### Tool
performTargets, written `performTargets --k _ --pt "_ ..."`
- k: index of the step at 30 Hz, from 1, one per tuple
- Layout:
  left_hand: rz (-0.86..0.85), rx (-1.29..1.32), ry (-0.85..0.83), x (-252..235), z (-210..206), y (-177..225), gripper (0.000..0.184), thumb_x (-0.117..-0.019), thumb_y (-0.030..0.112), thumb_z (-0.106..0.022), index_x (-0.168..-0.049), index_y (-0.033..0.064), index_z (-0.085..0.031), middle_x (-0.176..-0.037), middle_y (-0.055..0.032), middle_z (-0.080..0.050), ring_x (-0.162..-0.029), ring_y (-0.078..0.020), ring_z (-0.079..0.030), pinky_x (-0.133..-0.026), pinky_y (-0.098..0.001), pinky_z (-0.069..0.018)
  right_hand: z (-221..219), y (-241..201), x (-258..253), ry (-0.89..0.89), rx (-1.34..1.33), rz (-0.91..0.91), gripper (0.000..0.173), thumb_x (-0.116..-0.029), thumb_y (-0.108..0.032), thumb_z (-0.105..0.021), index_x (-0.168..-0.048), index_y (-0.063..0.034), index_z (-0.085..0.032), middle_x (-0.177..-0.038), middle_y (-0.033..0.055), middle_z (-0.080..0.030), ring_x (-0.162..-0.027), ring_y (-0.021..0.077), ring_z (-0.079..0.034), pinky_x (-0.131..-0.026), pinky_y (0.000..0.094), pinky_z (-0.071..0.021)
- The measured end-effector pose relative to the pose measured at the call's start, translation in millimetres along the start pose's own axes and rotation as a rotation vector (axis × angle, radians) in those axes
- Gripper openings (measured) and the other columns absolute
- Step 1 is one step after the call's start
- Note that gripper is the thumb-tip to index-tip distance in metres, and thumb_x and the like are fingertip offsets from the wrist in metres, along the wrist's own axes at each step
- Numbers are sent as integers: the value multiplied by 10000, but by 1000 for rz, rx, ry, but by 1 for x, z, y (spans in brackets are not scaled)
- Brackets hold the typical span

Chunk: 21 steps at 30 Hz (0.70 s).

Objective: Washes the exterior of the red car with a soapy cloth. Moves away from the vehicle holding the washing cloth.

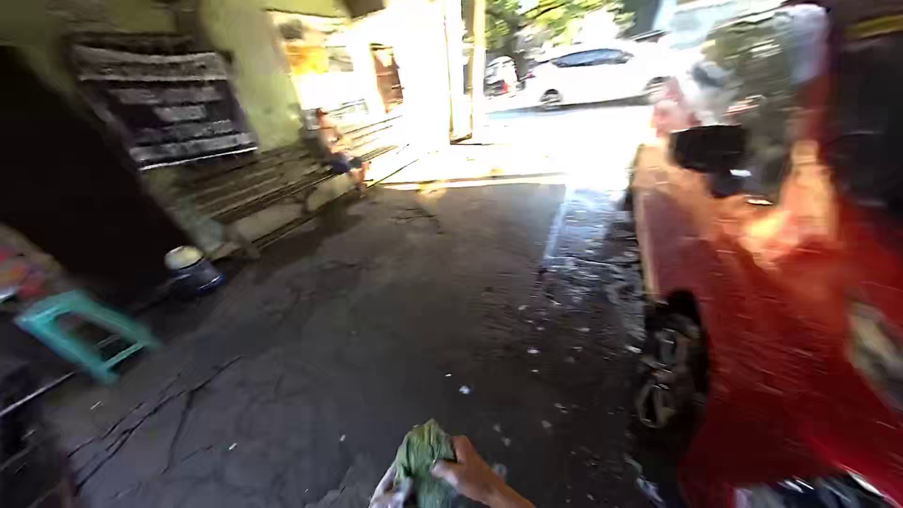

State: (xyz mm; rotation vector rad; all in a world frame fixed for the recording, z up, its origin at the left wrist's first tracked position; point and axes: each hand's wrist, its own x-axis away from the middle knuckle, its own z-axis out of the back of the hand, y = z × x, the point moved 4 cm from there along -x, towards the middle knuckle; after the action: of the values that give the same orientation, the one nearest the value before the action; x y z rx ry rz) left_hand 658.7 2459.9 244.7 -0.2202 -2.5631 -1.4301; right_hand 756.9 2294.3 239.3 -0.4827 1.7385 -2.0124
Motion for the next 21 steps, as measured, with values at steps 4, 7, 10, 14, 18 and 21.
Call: performTargets --k 4,7,10,14,18,21 --pt "1 143 175 -52 123 98 330 -955 135 -511 -1276 86 -576 -983 -46 -755 -853 -120 -737 -769 -317 -625 -99 -17 -152 3 -40 -223 174 -802 -168 -688 -909 -37 -729 -800 50 -737 -760 132 -720 -748 393 -608" --pt "-45 149 191 -109 265 142 263 -958 194 -607 -1175 56 -662 -973 -97 -747 -857 -175 -724 -777 -376 -616 -167 -33 -280 -78 -19 -228 158 -806 -155 -698 -919 -50 -734 -800 38 -741 -749 120 -719 -741 373 -613" --pt "-35 36 265 -149 386 198 408 -958 209 -627 -1316 14 -606 -1114 -187 -721 -918 -287 -726 -786 -462 -627 -234 -37 -408 -119 54 -268 202 -839 -162 -724 -979 -17 -721 -850 81 -743 -787 178 -729 -776 417 -625" --pt "-82 -77 476 -219 541 291 444 -973 149 -637 -1373 -25 -558 -1147 -228 -713 -994 -342 -725 -893 -491 -612 -326 -32 -581 -86 75 -294 242 -864 -146 -717 -1054 3 -708 -919 102 -756 -845 188 -741 -810 417 -631" --pt "-39 -89 631 -287 684 369 405 -1002 133 -610 -1375 -18 -558 -1149 -205 -711 -988 -302 -724 -869 -446 -614 -376 -33 -720 -110 178 -287 254 -876 -118 -723 -1091 17 -705 -974 115 -754 -903 178 -734 -866 411 -613" --pt "-24 -119 778 -325 806 450 352 -1028 124 -580 -1352 -15 -577 -1112 -194 -721 -947 -286 -733 -825 -434 -622 -414 -36 -826 -37 192 -305 269 -886 -107 -712 -1120 25 -696 -990 137 -746 -910 191 -728 -869 429 -601"
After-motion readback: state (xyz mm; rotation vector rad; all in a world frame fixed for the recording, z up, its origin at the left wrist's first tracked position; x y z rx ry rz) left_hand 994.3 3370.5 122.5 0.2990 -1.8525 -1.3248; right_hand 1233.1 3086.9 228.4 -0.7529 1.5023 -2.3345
